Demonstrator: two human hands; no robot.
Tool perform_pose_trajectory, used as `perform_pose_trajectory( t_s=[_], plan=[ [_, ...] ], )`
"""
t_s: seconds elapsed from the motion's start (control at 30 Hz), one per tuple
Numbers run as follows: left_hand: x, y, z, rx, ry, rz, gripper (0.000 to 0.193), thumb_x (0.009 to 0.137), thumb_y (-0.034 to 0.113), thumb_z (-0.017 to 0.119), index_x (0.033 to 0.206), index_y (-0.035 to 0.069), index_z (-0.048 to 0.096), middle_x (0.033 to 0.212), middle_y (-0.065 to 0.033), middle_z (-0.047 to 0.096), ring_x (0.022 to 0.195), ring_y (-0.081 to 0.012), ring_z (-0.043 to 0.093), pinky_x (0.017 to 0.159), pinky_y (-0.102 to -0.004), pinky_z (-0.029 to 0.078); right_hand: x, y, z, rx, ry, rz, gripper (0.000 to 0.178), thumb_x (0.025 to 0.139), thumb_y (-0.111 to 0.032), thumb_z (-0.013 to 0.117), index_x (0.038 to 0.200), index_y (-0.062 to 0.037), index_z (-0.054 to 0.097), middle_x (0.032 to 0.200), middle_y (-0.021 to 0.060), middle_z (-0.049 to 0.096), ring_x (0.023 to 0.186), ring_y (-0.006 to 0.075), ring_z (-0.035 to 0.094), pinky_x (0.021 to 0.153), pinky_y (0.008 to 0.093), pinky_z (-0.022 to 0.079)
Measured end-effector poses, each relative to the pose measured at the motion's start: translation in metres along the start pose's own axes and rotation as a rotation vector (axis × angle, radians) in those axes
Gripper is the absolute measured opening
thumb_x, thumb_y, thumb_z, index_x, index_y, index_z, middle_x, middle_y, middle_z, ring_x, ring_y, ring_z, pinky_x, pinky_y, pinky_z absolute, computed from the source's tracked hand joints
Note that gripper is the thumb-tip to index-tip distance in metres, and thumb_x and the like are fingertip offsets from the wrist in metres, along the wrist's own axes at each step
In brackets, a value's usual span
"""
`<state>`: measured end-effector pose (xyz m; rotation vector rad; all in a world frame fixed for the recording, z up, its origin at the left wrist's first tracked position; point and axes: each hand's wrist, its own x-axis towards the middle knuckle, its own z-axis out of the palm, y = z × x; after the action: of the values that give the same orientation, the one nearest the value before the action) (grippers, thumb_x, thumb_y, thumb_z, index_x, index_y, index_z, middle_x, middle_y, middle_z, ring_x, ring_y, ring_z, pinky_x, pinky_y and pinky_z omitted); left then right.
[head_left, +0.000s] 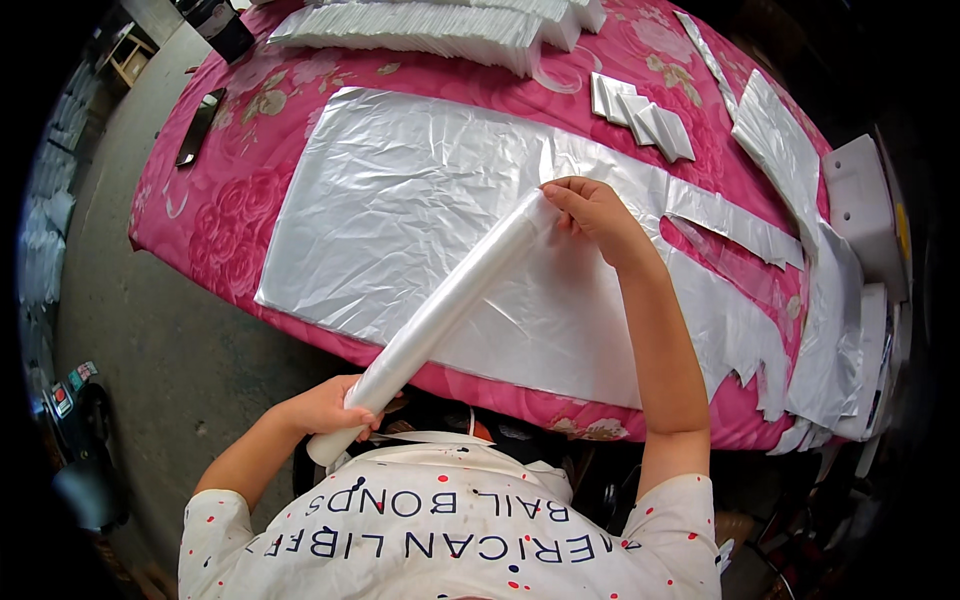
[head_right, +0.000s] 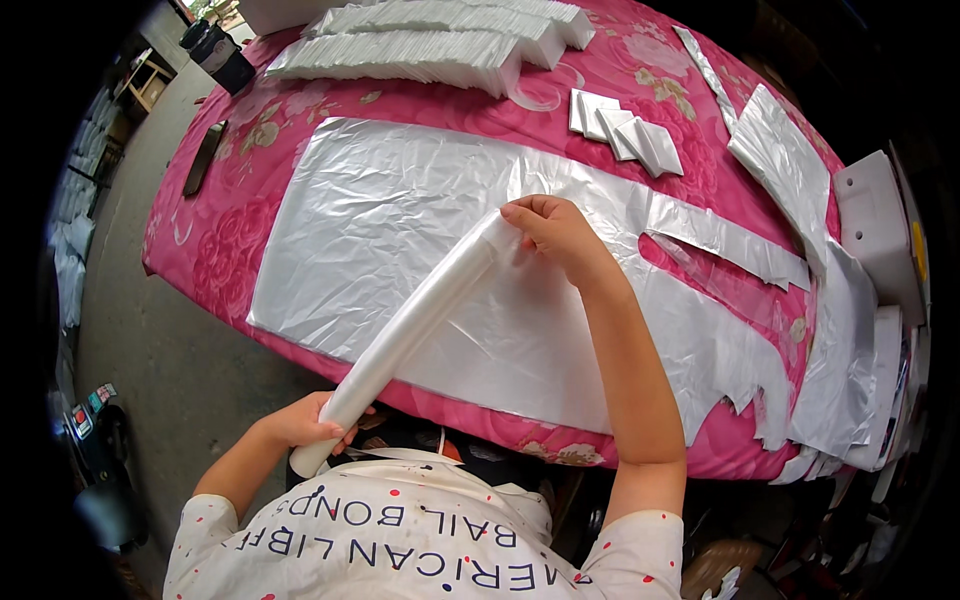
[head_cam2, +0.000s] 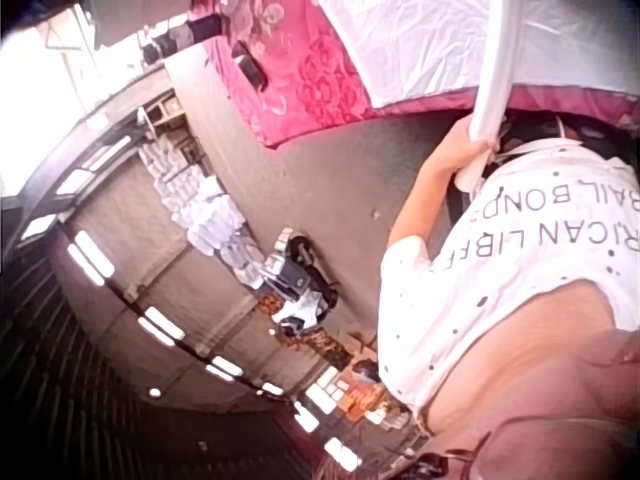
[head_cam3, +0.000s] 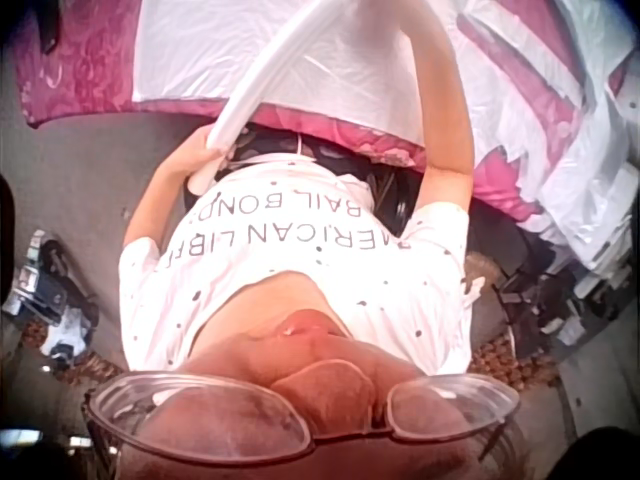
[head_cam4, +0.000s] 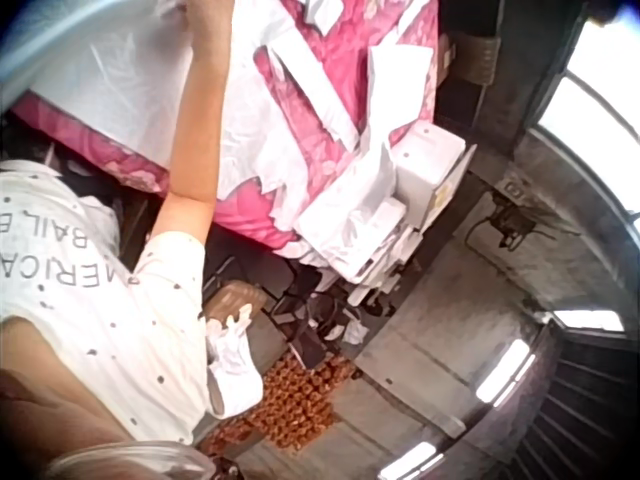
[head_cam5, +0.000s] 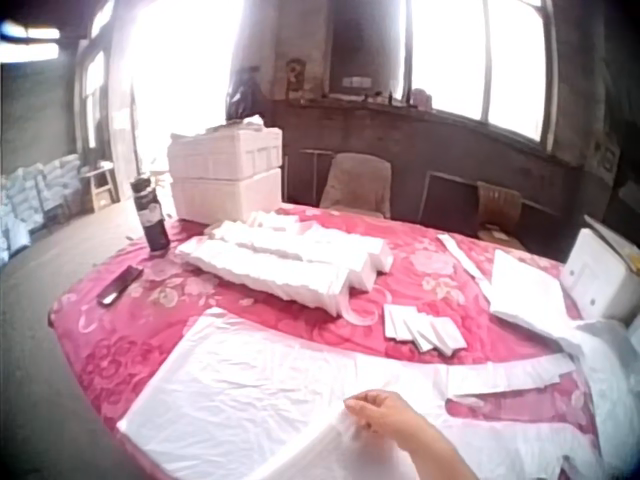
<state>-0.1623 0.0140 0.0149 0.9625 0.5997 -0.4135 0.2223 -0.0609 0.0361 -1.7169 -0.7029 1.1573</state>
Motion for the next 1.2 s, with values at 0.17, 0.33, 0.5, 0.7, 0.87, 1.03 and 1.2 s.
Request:
perform_pose_trajectory(
  t_s=[0.17,0.33,0.5,0.7,0.87,1.03,1.2],
  plan=[
    [0.001,-0.001,-0.003,-0.005,-0.031,0.002,0.057,0.074,0.026,0.069,0.119,-0.001,0.047,0.078,-0.0050,0.058,0.062,-0.0099,0.056,0.060,-0.0244,0.047,0.005,0.000,-0.003,-0.096,-0.178,0.090,0.025,0.083,-0.028,0.064,0.089,-0.0042,0.064,0.067,-0.0043,0.052,0.057,0.0037,0.043,0.053,0.0183,0.033],
    [0.004,-0.001,-0.002,-0.050,-0.079,0.018,0.059,0.072,0.028,0.069,0.118,-0.001,0.046,0.084,-0.0072,0.061,0.062,-0.0109,0.056,0.061,-0.0251,0.048,0.001,0.003,-0.006,-0.059,-0.188,0.000,0.021,0.082,-0.025,0.064,0.082,-0.0041,0.064,0.065,-0.0028,0.053,0.057,0.0055,0.044,0.053,0.0207,0.036],
    [0.005,0.009,0.000,-0.018,-0.106,-0.056,0.063,0.071,0.026,0.070,0.121,-0.001,0.044,0.092,-0.0097,0.062,0.063,-0.0114,0.056,0.063,-0.0264,0.048,0.013,0.023,-0.048,-0.219,0.180,-0.079,0.023,0.084,-0.023,0.061,0.081,-0.0006,0.063,0.064,-0.0017,0.054,0.056,0.0068,0.046,0.053,0.0232,0.039],
    [-0.020,-0.018,-0.032,0.164,-0.133,-0.090,0.058,0.071,0.017,0.072,0.120,0.000,0.047,0.104,-0.0086,0.062,0.086,-0.0131,0.058,0.078,-0.0273,0.048,-0.005,0.055,-0.172,-0.271,0.596,-0.095,0.021,0.087,-0.021,0.056,0.084,-0.0005,0.063,0.065,-0.0017,0.054,0.055,0.0062,0.048,0.049,0.0227,0.040],
    [-0.033,-0.001,-0.048,0.377,-0.205,-0.239,0.047,0.070,0.014,0.073,0.112,0.001,0.055,0.104,-0.0074,0.063,0.092,-0.0135,0.057,0.083,-0.0298,0.046,-0.023,0.064,-0.205,-0.261,0.595,-0.108,0.018,0.087,-0.018,0.057,0.084,-0.0012,0.063,0.065,-0.0027,0.053,0.055,0.0042,0.045,0.049,0.0200,0.038],
    [0.005,0.090,-0.012,0.930,-0.222,0.010,0.043,0.064,0.013,0.073,0.103,0.003,0.059,0.094,-0.0113,0.063,0.086,-0.0214,0.060,0.077,-0.0314,0.047,-0.012,0.037,-0.147,-0.217,0.437,-0.153,0.017,0.087,-0.017,0.058,0.084,-0.0006,0.062,0.065,-0.0034,0.052,0.055,0.0037,0.044,0.049,0.0195,0.035],
    [0.066,0.150,0.032,1.482,0.038,0.425,0.040,0.062,0.013,0.068,0.100,0.007,0.060,0.097,-0.0095,0.062,0.088,-0.0299,0.059,0.077,-0.0372,0.047,0.008,0.026,-0.107,-0.308,0.269,-0.220,0.019,0.087,-0.019,0.058,0.084,-0.0011,0.061,0.065,-0.0034,0.051,0.058,0.0050,0.044,0.054,0.0222,0.036]
  ],
)
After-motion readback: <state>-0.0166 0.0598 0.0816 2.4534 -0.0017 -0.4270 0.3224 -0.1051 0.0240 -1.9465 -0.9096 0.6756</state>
